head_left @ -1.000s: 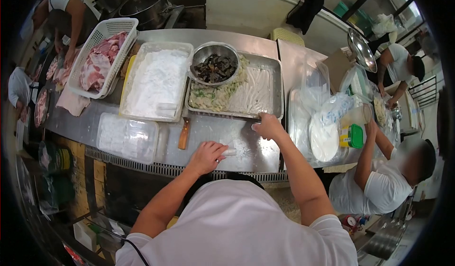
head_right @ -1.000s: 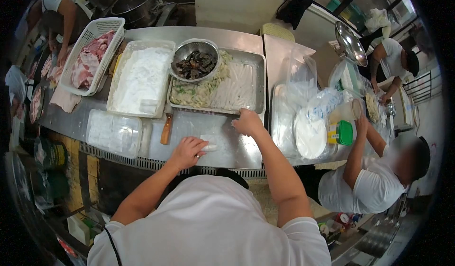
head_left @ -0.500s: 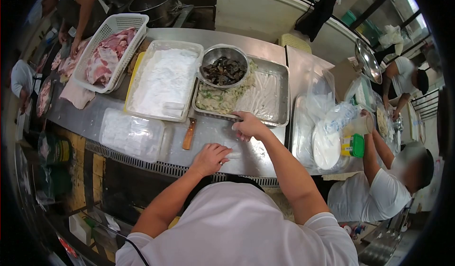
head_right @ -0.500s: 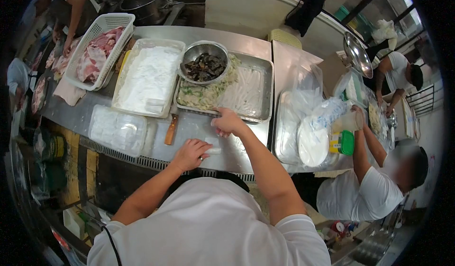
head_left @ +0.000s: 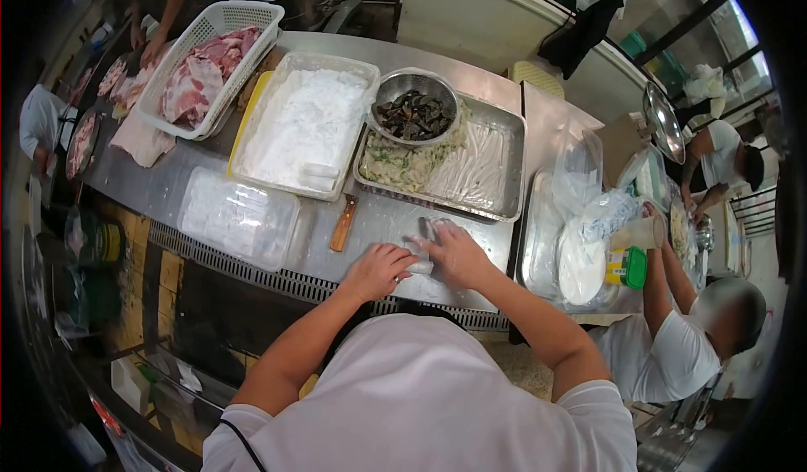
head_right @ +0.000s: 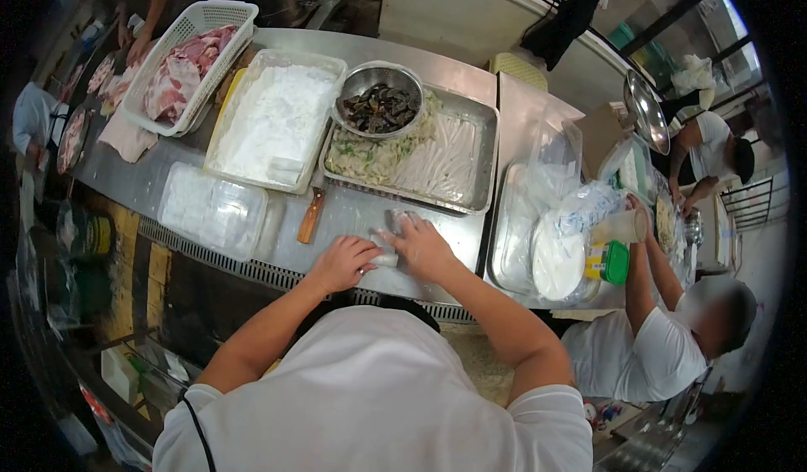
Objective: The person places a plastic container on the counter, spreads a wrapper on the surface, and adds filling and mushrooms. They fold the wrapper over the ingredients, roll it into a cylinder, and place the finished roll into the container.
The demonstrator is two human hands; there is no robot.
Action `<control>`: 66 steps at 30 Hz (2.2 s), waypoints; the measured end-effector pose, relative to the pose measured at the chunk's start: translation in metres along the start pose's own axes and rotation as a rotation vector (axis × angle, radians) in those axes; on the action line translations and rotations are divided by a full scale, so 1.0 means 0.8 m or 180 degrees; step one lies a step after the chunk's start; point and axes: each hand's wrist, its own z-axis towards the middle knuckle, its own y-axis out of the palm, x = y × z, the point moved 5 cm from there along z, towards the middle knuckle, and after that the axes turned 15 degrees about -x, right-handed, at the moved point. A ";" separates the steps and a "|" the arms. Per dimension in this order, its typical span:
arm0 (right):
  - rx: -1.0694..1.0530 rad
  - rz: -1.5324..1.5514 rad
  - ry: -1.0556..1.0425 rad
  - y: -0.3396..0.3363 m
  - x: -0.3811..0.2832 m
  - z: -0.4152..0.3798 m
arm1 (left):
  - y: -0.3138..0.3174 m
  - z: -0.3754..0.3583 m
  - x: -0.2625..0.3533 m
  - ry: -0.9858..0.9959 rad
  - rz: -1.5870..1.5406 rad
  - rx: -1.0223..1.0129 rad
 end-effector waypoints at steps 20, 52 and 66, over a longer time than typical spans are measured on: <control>-0.0993 0.0965 0.0901 -0.072 0.116 0.120 | -0.001 0.001 0.004 -0.0007 0.0091 -0.0014; 0.1129 0.0590 0.1027 -0.118 0.032 0.110 | 0.007 -0.001 -0.005 -0.0014 0.0059 0.0040; 0.0172 -0.0829 -0.0042 0.034 0.006 -0.020 | -0.001 0.000 0.000 -0.0002 0.0047 0.0004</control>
